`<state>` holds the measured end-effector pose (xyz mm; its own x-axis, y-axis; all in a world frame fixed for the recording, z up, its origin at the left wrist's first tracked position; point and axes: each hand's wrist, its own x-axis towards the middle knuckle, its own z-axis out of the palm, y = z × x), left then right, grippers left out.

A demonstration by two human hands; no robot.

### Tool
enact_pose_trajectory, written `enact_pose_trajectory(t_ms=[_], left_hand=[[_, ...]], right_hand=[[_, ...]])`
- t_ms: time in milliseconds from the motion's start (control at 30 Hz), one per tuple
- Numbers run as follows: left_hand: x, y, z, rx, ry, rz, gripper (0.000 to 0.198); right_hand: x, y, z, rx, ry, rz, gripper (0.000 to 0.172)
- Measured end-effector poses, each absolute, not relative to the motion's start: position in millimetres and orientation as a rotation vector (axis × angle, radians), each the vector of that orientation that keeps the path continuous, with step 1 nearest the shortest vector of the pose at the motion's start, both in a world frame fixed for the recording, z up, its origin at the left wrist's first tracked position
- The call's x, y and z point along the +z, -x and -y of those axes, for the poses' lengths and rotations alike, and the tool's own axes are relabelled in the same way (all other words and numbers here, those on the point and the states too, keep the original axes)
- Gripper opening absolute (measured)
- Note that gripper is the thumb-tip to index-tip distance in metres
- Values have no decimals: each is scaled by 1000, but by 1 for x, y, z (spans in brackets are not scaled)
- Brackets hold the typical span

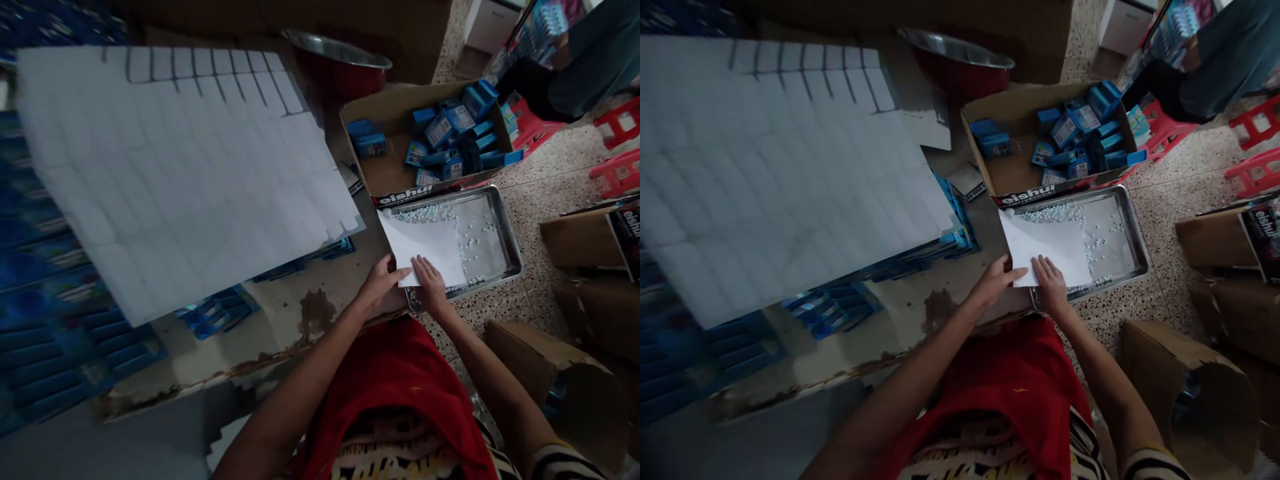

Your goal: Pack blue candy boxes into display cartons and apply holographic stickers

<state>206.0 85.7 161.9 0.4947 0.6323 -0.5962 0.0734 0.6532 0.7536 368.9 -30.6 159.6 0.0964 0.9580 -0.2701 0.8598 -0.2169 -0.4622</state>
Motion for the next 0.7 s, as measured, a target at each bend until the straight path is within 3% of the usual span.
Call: enact_pose_trajectory(t_ms=[67,133,267,333,533,700], left_hand=[[179,-190,-81,513,-811,-866,64],[185,-171,-78,656,-894,-952,60],[179,-146,-71,806,-1056,-1282,66],[179,-142,-66,865,-1188,-1284,70],[214,-143,-66,973,-1781,-1166,36],[229,-160,-94,1061,-1930,-1109,36]], right_hand=[[188,-388,11,727,2184,1712,50],[228,-415,-11,809,2116,1502,42],[308,-457,-47,1387,1774,975,51],[329,-464,-55,1564,1728,885,47],[313,-458,-51,1671,1789,732,40],[302,-454,-54,1693,1741,806,36]])
